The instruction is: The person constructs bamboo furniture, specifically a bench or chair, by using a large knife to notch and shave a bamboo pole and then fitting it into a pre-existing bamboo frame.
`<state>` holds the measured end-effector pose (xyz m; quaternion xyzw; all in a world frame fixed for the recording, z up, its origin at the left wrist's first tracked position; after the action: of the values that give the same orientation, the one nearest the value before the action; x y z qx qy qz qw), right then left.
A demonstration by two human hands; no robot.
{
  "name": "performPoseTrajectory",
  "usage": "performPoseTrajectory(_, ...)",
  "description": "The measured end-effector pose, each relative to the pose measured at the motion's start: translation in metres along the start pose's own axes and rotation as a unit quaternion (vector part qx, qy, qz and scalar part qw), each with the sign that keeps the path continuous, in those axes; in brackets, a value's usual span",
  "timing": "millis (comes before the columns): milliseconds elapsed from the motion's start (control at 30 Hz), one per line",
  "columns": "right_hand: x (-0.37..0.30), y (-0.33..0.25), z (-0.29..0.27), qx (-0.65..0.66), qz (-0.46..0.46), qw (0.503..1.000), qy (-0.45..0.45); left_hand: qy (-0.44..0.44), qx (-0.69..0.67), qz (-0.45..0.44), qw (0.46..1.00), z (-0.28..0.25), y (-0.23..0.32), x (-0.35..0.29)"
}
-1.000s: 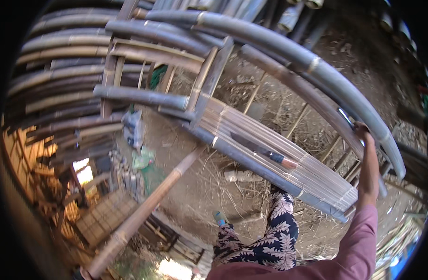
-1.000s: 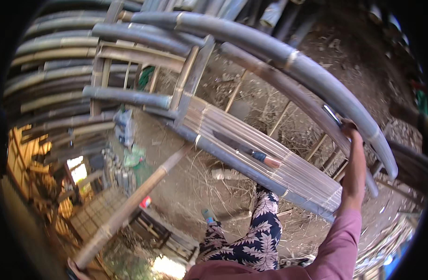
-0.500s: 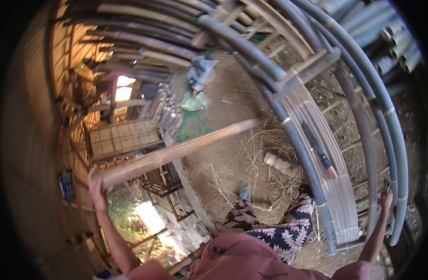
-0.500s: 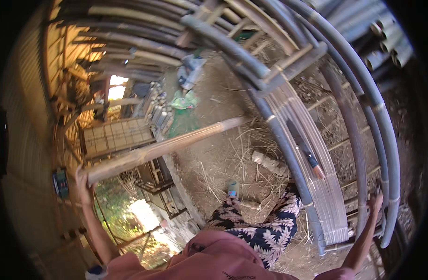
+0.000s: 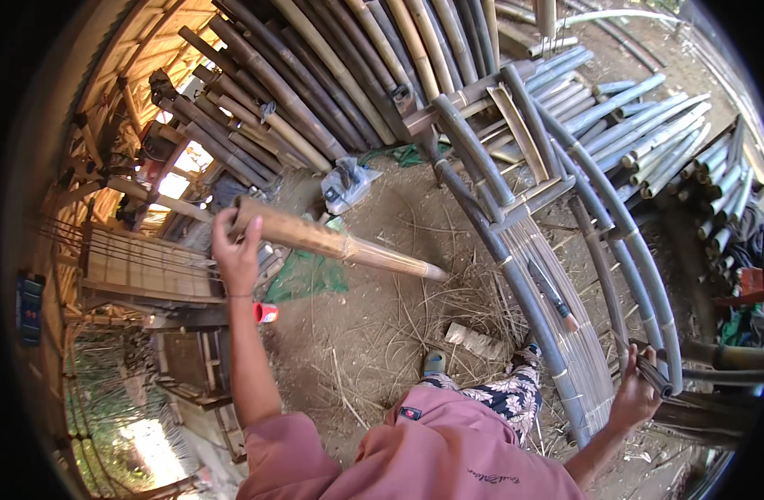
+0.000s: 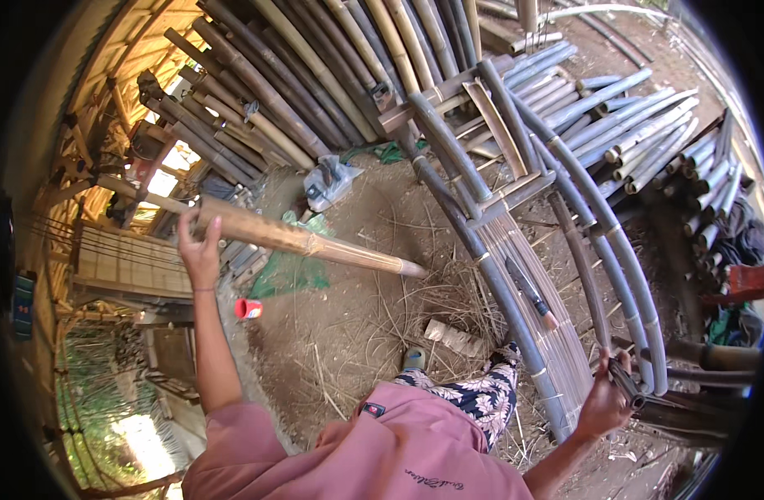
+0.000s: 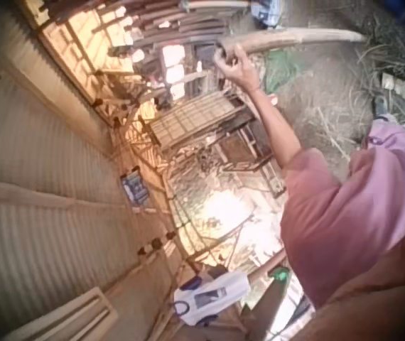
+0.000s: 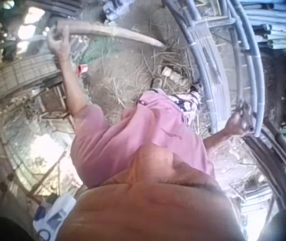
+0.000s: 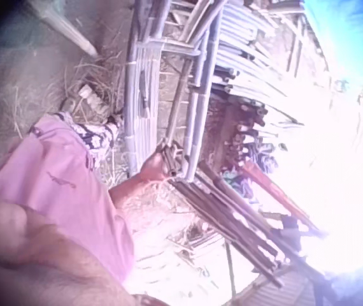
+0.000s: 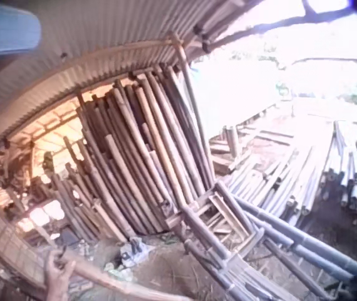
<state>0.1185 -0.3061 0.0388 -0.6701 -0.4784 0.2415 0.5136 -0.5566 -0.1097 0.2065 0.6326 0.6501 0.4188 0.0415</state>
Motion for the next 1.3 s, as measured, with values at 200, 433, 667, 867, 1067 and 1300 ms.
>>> performPoseTrajectory(200, -0.053, -0.058, 0.099, 0.408, 0.296, 0.855, -0.122, -0.032, -0.182, 0.009, 0.983, 0.0, -0.019, -0.007)
performPoseTrajectory(433, -0.129, -0.021, 0.152, -0.118, 0.116, 0.952, -0.259, -0.081, -0.353, 0.065, 0.93, -0.01, -0.023, -0.028)
performPoseTrajectory(667, -0.256, 0.112, 0.107, 0.239, 0.593, 0.748, -0.179, -0.081, -0.318, 0.108, 0.939, -0.019, 0.008, -0.049)
performPoseTrajectory(867, -0.29, 0.011, 0.07, -0.084, 0.398, 0.881, -0.241, -0.078, -0.29, 0.116, 0.947, -0.012, 0.067, -0.082)
performPoseTrajectory(1067, -0.259, -0.068, 0.065, 0.014, 0.237, 0.954, -0.18, -0.171, -0.311, 0.148, 0.923, 0.001, 0.103, -0.111)
performPoseTrajectory(1300, -0.223, -0.157, 0.101, 0.144, 0.242, 0.903, -0.323, -0.172, -0.373, 0.127, 0.903, -0.012, 0.099, -0.162)
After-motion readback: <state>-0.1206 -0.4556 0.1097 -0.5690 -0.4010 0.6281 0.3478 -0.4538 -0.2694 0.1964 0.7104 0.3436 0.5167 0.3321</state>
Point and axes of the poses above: each hand's wrist, its own x-axis towards the middle knuckle, its own z-axis out of the palm, y = z × x, the point moved 5 cm from there along x, towards the middle knuckle, and after that the axes turned 5 degrees about -y, right-handed, at the moved point
